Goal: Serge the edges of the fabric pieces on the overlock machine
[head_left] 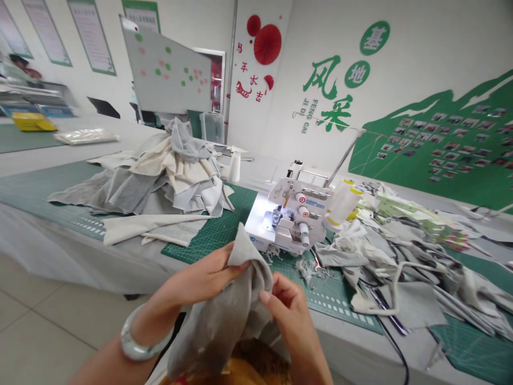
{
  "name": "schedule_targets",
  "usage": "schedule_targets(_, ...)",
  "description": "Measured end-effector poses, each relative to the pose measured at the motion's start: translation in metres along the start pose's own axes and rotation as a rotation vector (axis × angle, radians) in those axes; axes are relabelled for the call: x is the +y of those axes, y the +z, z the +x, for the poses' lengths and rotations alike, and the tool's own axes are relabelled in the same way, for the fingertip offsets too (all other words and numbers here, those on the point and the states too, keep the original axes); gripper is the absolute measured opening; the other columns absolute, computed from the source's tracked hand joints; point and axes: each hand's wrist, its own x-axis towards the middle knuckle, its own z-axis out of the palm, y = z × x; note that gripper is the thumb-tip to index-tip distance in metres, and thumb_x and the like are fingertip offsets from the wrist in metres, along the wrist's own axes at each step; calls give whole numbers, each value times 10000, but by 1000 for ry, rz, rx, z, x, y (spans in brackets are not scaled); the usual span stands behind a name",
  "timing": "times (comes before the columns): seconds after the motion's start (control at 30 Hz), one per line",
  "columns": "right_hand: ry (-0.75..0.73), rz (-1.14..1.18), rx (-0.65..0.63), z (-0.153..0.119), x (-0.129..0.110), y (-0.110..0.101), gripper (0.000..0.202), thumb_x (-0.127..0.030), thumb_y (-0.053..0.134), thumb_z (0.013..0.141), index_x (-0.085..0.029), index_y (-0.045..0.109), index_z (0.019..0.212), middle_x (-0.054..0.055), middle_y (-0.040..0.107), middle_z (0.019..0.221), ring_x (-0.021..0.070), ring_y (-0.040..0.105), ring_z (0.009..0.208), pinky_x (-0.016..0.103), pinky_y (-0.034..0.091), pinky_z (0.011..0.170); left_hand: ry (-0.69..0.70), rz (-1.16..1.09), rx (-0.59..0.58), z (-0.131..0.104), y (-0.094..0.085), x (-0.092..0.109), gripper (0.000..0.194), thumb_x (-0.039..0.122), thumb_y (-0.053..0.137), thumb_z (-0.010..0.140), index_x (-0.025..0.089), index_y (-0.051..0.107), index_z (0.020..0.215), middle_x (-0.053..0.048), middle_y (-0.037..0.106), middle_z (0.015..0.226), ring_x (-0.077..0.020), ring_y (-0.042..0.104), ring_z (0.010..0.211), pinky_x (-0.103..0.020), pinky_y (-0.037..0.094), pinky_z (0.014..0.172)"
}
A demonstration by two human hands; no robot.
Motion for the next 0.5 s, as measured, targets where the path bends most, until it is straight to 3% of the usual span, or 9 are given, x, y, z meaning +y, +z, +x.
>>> schedule_targets(0.13,-128,188,-119,-2,-7,-15,409,-499,766,635,-227,499,783,4,539,808,160,509,741,257,457,663,11,118,-241,6,-5,-3,218,290,558,883,151,727,885,-45,707,877,-228,616,859,-264,479,817)
schedule_targets(0.27,-9,249,-205,3,-12,-7,545,-555,789,611,-249,454,913,-12,548,810,134,490,677,219,421,585,83,129,-472,12,-5,-7,308,249,573,865,151,636,1151,-49,665,1074,-222,590,982,-266,452,888)
schedule_targets(0.33,-35,238,-114,6,-12,-3,472,-485,781,677,-250,429,888,-36,532,761,111,478,637,190,391,551,70,100,-512,12,-4,-11,479,271,622,833,163,532,1290,-57,635,1143,-220,575,1027,-275,453,906)
schedule_targets(0.4,-141,218,69,7,-13,-4,375,-387,742,755,-245,402,825,-59,498,708,94,465,600,175,381,536,31,107,-512,10,-4,-20,655,315,686,776,173,446,1368,-68,612,1184,-226,565,1050,-279,465,894)
schedule_targets(0.5,-293,111,402,2,-17,-18,255,-314,686,823,-235,444,830,-59,494,710,84,477,584,172,400,540,-24,202,-522,0,-9,-41,647,325,728,701,191,525,1300,-53,625,1147,-232,564,1019,-277,470,872)
